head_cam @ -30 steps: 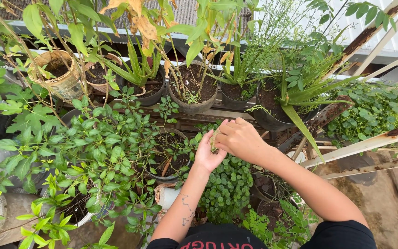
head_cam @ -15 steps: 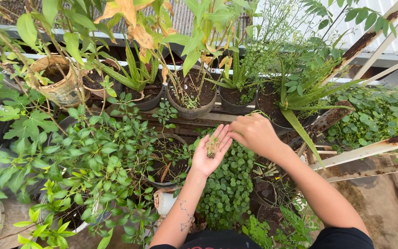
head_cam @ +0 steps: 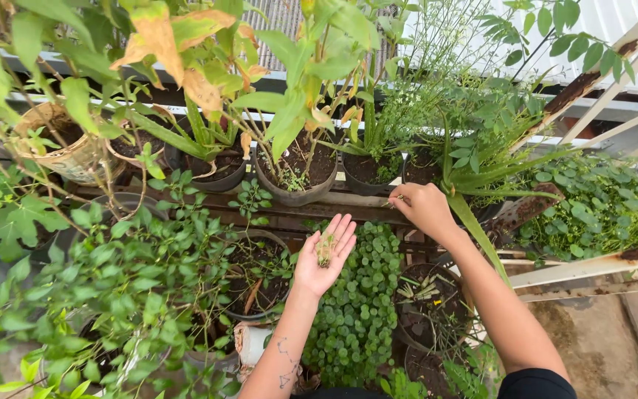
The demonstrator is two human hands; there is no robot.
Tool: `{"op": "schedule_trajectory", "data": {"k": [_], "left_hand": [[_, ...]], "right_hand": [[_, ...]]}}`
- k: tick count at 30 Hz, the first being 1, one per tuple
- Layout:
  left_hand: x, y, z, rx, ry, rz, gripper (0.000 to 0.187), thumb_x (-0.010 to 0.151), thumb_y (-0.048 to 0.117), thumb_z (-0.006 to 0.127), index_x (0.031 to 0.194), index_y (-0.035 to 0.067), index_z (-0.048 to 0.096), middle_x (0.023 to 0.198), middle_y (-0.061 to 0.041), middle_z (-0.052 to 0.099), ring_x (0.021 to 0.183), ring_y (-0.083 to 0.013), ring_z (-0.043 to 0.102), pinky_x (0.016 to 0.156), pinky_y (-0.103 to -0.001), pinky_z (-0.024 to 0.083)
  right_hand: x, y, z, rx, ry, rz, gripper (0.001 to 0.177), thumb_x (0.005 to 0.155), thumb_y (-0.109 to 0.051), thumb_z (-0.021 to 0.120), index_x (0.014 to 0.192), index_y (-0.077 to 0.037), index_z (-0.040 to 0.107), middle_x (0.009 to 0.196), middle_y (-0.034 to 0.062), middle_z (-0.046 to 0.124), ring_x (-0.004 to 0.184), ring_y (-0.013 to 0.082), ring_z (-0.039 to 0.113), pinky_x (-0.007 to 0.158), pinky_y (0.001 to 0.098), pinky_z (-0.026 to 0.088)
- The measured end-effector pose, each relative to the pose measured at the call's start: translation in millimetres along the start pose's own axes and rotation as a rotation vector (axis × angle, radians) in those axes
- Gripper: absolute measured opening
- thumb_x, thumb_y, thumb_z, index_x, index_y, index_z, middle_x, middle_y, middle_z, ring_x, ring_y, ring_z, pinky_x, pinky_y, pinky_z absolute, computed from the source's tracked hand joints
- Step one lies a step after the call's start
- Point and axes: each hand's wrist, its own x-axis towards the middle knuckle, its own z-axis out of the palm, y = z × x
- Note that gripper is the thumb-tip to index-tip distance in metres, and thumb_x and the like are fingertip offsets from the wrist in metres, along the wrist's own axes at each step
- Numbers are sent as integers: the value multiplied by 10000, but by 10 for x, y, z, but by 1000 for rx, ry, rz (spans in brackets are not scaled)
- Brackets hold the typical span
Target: Harvesting seeds or herbs from potted plants in an outdoor garden.
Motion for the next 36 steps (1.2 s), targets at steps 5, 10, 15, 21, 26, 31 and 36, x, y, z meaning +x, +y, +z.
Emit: {"op": "schedule_trajectory", "data": {"k": [5, 10, 15, 21, 26, 31, 36], "left_hand": [[148, 25, -66, 6, 62, 22, 562, 1082, 241, 220, 1561, -19, 357, 1619, -193, 387, 1503, -344, 347, 1244, -468, 285], [243, 75, -157, 12, 88, 40, 558, 1083, 244, 212, 1551, -20, 362, 1613, -192, 391, 1502, -346, 344, 1239, -467, 288], [325, 140, -209, 14, 110, 74, 563, 1079, 247, 224, 1551, -21, 372, 1614, -194, 396, 1504, -341, 346, 1242, -463, 284], [421, 230, -322, 22, 141, 94, 557, 1076, 244, 234, 1547, -20, 371, 1609, -187, 401, 1502, -341, 348, 1241, -465, 280], [489, 270, -334, 27, 125, 106, 549, 1073, 239, 259, 1545, -15, 380, 1612, -192, 397, 1501, -341, 351, 1240, -463, 287], [573, 289, -371, 28, 119, 118, 550, 1066, 234, 269, 1544, -19, 371, 1614, -196, 382, 1507, -342, 333, 1237, -467, 293], [739, 645, -1609, -66, -377, -79, 445, 1218, 314, 275, 1548, 59, 431, 1564, -111, 500, 1436, -266, 507, 1259, -426, 441]], "right_hand": [[127, 330, 377, 77, -34, 135, 171, 911, -232, 726, 976, -82, 778, 810, 129, 733, 655, 294, 691, 655, 415, 542], [290, 638, 708, 115, 20, 163, 169, 893, -181, 727, 1012, -70, 772, 855, 141, 739, 718, 307, 701, 686, 427, 549], [507, 892, 925, 37, 41, 145, 154, 893, -162, 734, 1022, -92, 781, 929, 139, 720, 818, 338, 703, 736, 448, 552], [758, 1157, 1209, -46, -49, 84, 146, 881, -148, 734, 1009, -118, 798, 925, 128, 696, 854, 353, 697, 749, 470, 556], [949, 1333, 1462, -111, -139, 29, 143, 863, -129, 735, 989, -127, 802, 939, 107, 700, 863, 347, 701, 750, 467, 566], [1063, 1553, 1783, -198, -208, -46, 162, 817, -126, 747, 965, -148, 809, 994, 106, 706, 862, 339, 710, 755, 458, 577], [1164, 1624, 1912, -251, -320, -103, 193, 845, -142, 743, 1020, -199, 800, 1009, 92, 726, 931, 320, 714, 826, 450, 572]]}}
